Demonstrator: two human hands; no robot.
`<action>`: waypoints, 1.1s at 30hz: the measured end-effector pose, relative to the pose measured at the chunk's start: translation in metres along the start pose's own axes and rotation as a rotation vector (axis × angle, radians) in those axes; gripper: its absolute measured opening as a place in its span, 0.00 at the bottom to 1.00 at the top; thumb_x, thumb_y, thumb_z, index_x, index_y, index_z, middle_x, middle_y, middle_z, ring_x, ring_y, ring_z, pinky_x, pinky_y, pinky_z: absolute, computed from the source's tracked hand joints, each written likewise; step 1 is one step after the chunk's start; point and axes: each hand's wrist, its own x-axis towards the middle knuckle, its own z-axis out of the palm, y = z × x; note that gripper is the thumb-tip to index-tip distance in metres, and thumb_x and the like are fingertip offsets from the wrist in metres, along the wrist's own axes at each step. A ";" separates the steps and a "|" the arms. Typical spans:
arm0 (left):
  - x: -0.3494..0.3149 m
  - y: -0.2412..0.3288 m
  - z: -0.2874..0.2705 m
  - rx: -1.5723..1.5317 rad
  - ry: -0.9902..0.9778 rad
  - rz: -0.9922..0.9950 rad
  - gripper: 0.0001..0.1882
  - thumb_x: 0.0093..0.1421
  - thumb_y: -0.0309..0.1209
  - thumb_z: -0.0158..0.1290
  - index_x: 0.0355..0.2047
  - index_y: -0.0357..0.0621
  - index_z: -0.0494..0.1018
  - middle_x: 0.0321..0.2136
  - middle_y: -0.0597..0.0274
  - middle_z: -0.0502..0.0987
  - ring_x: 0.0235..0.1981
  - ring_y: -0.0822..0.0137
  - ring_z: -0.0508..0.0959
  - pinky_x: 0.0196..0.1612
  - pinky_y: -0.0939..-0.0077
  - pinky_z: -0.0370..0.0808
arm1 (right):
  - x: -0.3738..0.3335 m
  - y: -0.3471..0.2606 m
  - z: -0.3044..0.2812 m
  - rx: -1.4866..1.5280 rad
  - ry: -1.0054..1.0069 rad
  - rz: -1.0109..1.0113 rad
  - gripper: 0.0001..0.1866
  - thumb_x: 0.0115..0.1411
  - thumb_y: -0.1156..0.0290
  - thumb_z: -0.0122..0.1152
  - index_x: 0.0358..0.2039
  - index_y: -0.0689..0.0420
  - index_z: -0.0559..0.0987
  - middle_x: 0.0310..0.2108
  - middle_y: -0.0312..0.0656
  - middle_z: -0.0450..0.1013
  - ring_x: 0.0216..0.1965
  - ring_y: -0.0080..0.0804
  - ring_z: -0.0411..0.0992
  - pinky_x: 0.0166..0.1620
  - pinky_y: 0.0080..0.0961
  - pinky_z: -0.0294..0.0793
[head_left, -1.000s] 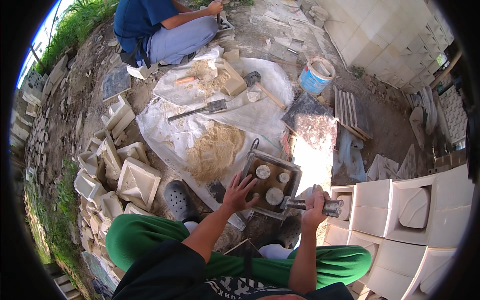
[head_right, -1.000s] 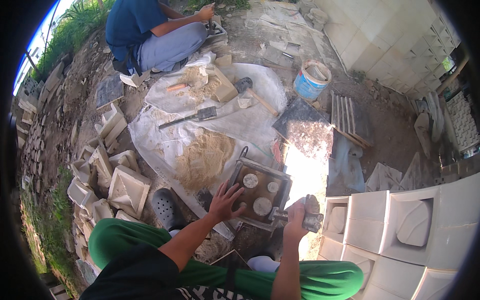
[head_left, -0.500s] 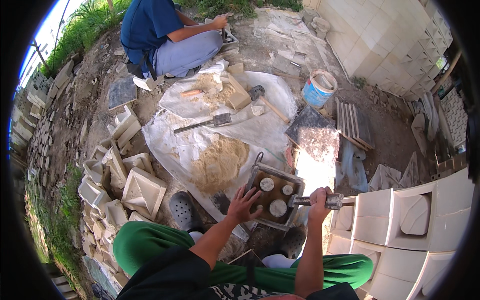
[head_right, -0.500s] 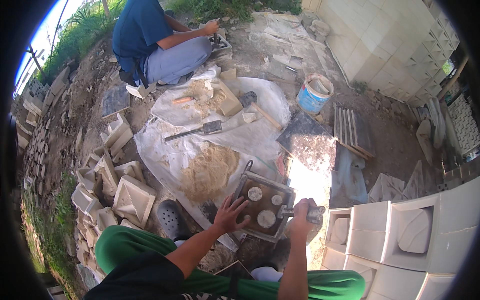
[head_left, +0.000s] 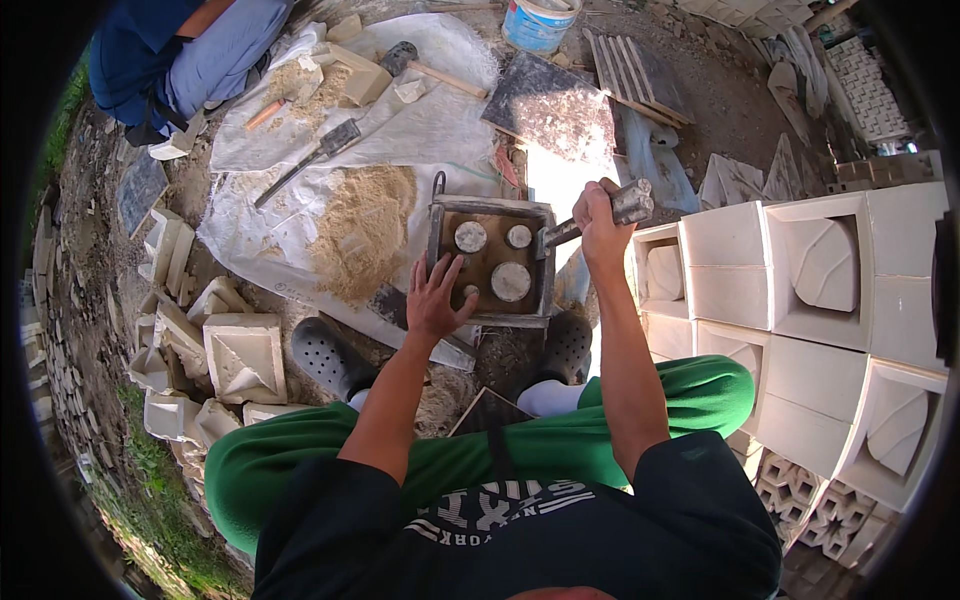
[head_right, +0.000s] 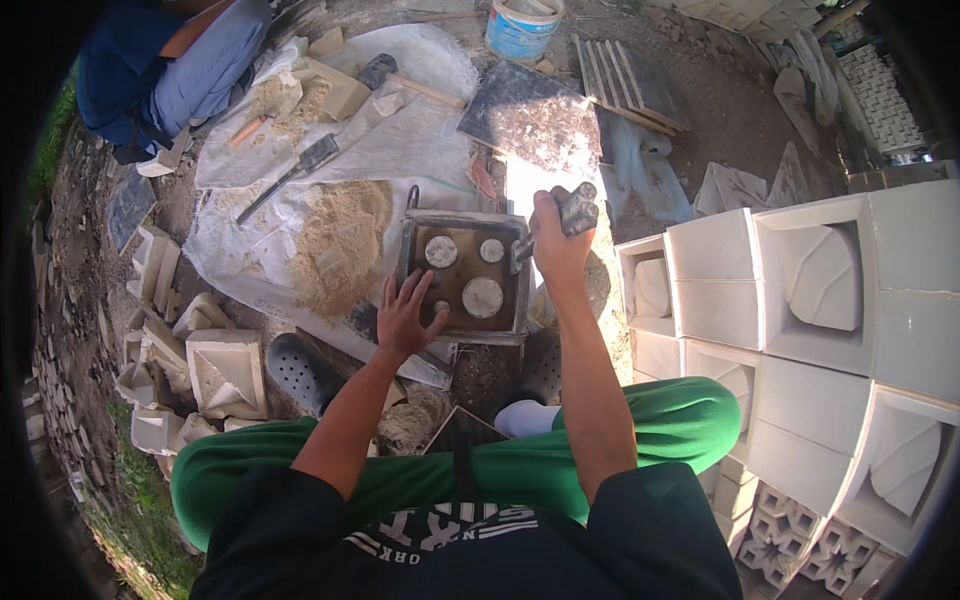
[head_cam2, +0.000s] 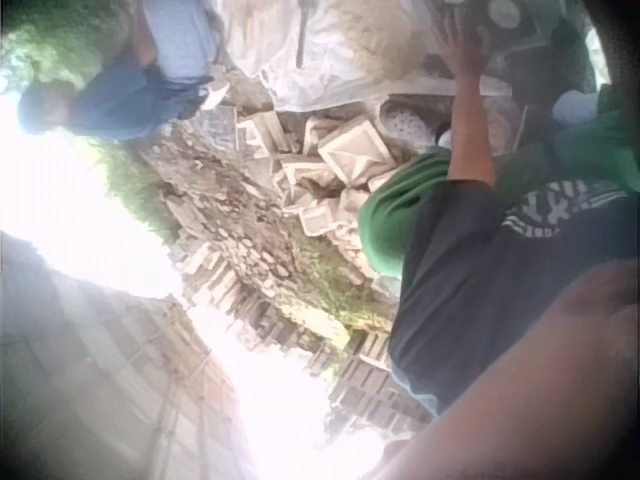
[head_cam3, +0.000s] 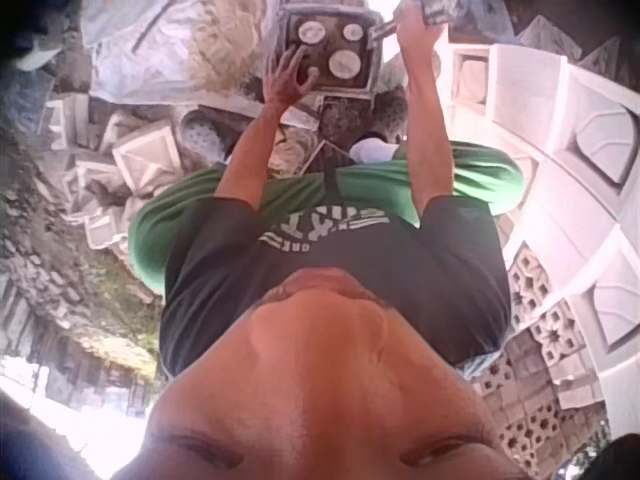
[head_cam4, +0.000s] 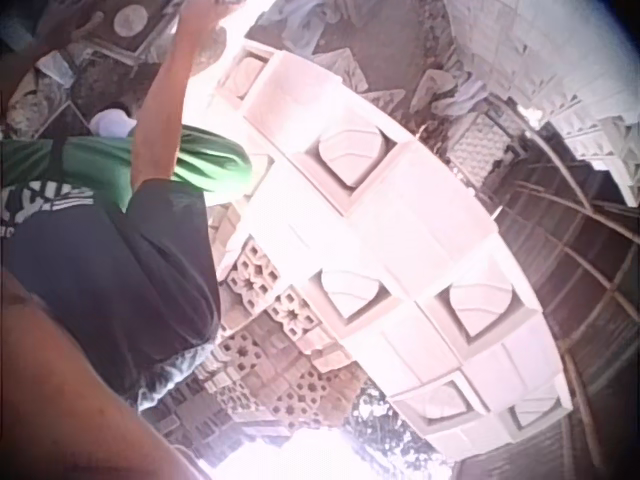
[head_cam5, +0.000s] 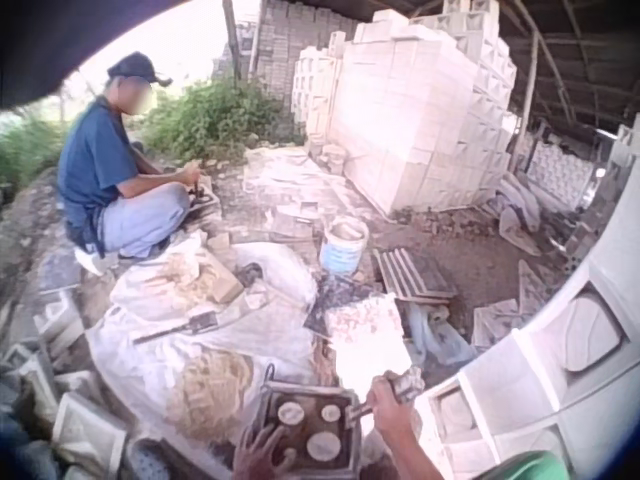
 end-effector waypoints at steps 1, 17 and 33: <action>0.002 0.000 0.003 -0.006 -0.006 0.003 0.37 0.53 0.48 0.60 0.63 0.56 0.65 0.59 0.57 0.68 0.65 0.39 0.59 0.68 0.45 0.55 | -0.005 -0.008 0.002 -0.015 0.005 0.007 0.14 0.61 0.75 0.56 0.20 0.56 0.66 0.16 0.29 0.59 0.18 0.16 0.57 0.21 0.20 0.55; -0.007 0.007 0.006 -0.018 -0.004 0.039 0.39 0.53 0.48 0.60 0.64 0.53 0.64 0.58 0.57 0.68 0.61 0.38 0.62 0.66 0.44 0.57 | 0.005 0.020 0.005 -0.246 -0.052 0.027 0.13 0.62 0.70 0.61 0.22 0.59 0.73 0.17 0.26 0.63 0.20 0.14 0.58 0.24 0.19 0.57; -0.005 0.001 0.007 -0.021 -0.011 0.027 0.38 0.54 0.48 0.60 0.64 0.55 0.63 0.58 0.58 0.69 0.60 0.37 0.63 0.66 0.45 0.57 | -0.036 0.002 -0.001 -0.388 -0.067 0.052 0.16 0.64 0.70 0.56 0.19 0.58 0.70 0.16 0.27 0.62 0.20 0.16 0.58 0.24 0.21 0.57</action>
